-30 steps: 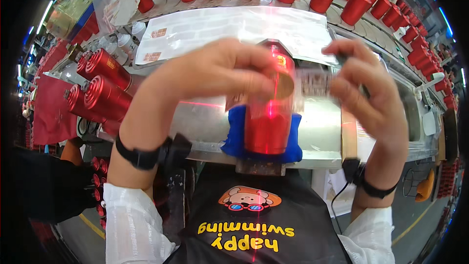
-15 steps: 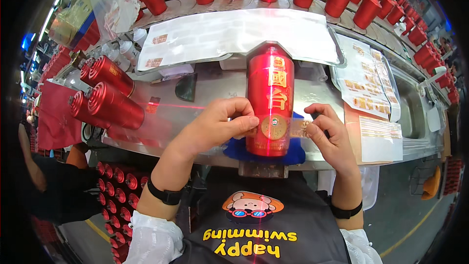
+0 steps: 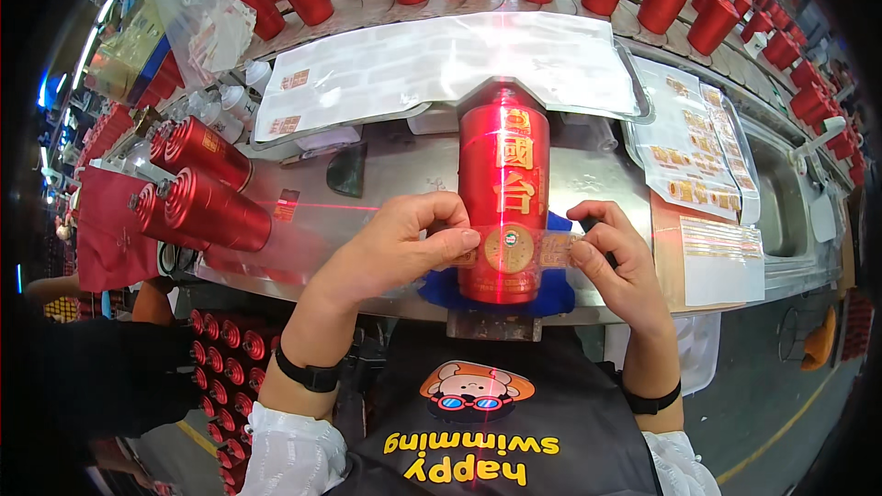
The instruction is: Cleaning red metal liquor bottles with a sponge and applying adhesive labels on a factory assembly line.
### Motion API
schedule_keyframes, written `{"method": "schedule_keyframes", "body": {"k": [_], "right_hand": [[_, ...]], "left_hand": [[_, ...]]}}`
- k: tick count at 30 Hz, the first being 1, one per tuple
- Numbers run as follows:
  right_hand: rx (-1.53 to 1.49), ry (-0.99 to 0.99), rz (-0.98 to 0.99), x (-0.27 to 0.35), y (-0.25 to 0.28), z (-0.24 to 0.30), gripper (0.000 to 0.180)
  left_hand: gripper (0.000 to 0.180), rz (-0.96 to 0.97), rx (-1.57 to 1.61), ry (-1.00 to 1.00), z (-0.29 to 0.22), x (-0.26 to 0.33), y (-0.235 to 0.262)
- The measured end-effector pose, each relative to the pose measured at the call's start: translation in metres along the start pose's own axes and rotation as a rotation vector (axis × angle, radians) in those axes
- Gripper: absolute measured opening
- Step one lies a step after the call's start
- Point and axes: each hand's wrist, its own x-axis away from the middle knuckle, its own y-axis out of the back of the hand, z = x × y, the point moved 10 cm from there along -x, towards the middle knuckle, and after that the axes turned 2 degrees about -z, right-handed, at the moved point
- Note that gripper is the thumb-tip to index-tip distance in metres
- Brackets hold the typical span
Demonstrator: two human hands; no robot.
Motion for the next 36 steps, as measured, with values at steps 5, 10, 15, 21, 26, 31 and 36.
{"method": "schedule_keyframes", "body": {"k": [5,10,15,21,26,31,36], "right_hand": [[-0.006,-0.029,0.001,0.001,-0.002,-0.003,0.020],[0.001,-0.025,-0.003,0.000,-0.002,-0.006,0.021],[-0.019,-0.040,-0.006,0.000,-0.003,-0.007,0.021],[-0.012,-0.092,0.030,0.001,-0.006,-0.011,0.022],[-0.006,-0.094,0.036,0.001,-0.007,-0.012,0.022],[-0.001,-0.043,0.001,-0.001,-0.005,-0.011,0.021],[-0.008,-0.072,0.039,-0.002,-0.008,-0.016,0.022]], "left_hand": [[0.021,-0.027,-0.062,-0.055,-0.003,0.000,0.001],[0.017,-0.024,-0.093,-0.014,-0.005,0.002,-0.001],[0.019,-0.039,-0.120,-0.046,-0.011,0.004,-0.001],[0.020,-0.046,-0.120,-0.049,-0.009,0.004,0.000],[0.020,-0.051,-0.131,-0.042,-0.012,0.006,-0.001],[0.019,-0.070,-0.165,-0.043,-0.012,0.005,0.000],[0.018,-0.072,-0.131,-0.047,-0.011,0.005,0.000]]}}
